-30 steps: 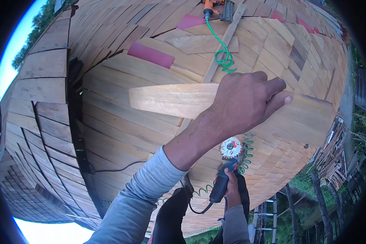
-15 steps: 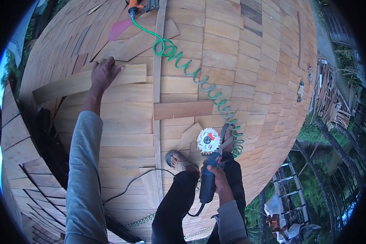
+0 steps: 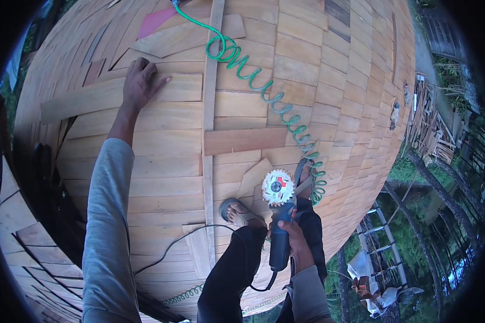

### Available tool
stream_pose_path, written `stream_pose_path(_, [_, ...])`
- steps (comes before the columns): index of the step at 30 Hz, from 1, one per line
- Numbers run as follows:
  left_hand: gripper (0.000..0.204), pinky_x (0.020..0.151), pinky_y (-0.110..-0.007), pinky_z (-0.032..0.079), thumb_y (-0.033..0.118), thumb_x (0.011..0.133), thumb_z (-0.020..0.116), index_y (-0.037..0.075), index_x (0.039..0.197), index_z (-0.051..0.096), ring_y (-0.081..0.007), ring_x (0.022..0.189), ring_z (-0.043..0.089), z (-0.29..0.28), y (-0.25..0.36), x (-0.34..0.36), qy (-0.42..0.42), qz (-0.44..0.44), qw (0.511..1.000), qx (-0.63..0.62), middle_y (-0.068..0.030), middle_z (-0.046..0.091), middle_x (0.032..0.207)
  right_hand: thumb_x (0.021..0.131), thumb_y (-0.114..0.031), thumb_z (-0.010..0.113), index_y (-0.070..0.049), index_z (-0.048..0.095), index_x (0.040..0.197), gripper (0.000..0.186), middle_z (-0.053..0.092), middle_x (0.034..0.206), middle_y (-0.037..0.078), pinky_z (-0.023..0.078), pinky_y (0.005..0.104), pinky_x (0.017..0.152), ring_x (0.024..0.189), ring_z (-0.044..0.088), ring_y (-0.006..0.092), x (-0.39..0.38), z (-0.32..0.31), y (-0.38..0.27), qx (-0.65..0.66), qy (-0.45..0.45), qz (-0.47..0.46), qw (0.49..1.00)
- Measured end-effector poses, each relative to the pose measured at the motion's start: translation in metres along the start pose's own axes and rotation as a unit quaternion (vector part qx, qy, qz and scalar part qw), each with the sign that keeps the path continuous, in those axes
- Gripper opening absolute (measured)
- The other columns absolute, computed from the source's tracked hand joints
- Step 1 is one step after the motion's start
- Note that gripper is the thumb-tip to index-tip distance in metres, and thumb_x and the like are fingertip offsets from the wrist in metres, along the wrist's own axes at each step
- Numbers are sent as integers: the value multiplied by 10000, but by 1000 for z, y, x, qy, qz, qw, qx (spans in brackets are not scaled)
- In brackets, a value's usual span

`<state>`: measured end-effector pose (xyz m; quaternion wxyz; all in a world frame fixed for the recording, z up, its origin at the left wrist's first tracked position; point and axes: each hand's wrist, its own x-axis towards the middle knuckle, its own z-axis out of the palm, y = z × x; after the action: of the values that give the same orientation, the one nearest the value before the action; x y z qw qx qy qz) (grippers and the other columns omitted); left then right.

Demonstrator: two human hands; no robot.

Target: The person installs wood shingles on a curved roof by positioning individual shingles and securing them with a nail gun, and later uses an angle grinder to trim edges.

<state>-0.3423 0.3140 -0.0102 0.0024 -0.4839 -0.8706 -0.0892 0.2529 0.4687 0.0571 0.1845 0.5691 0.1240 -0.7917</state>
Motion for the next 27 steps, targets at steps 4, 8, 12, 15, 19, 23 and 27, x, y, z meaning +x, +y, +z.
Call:
stream_pose_path(4, [420,836,-442,445,426,836,816,82,948,603,-308,906,539,7,5,-1,8,10,1000,23,-86,565,930,837,-321,801,-34,585,1227,531,708,961,128,617,367,702,805,733,230,2,5,-2,14,3,5,1000])
stream_pose_path(8, [413,968,-460,420,482,869,762,113,1017,649,-293,1031,536,0,9,-9,-61,-49,993,89,-77,581,1034,831,-328,804,-34,580,1222,538,704,954,134,624,369,696,799,730,232,1,9,-3,-10,9,8,1000])
stream_pose_path(12, [380,1031,-461,379,480,897,731,139,1042,647,-289,1110,545,4,19,-5,0,-12,997,73,-66,600,1070,820,-346,808,-30,566,1230,571,696,937,142,626,362,680,781,721,235,5,4,3,12,-2,2,1000])
stream_pose_path(15, [331,1027,-461,380,402,908,741,139,1095,666,-287,1107,549,-3,12,-18,34,-11,999,41,-63,602,1072,835,-349,793,-42,562,1256,570,677,943,137,624,366,677,784,712,241,3,7,4,0,-3,11,1000])
stream_pose_path(19, [283,957,-466,419,221,904,746,137,1172,710,-296,1026,553,-29,1,-37,136,-152,976,72,-88,605,1036,812,-329,813,-43,556,1246,580,680,920,146,617,372,655,768,715,260,4,4,0,7,0,13,1000])
stream_pose_path(23, [328,880,-449,454,125,899,729,156,1225,739,-295,968,538,-57,-32,-71,177,-298,932,110,-93,589,1006,823,-319,802,-46,557,1254,566,671,941,136,616,380,670,781,710,258,4,12,-6,15,-17,10,1000])
stream_pose_path(27, [352,832,-441,476,109,897,715,209,1232,755,-297,944,550,-73,-54,-92,134,-312,934,106,-89,574,983,842,-320,780,-49,563,1259,543,659,958,128,614,376,697,800,697,251,1,18,-15,-2,-35,5,999])
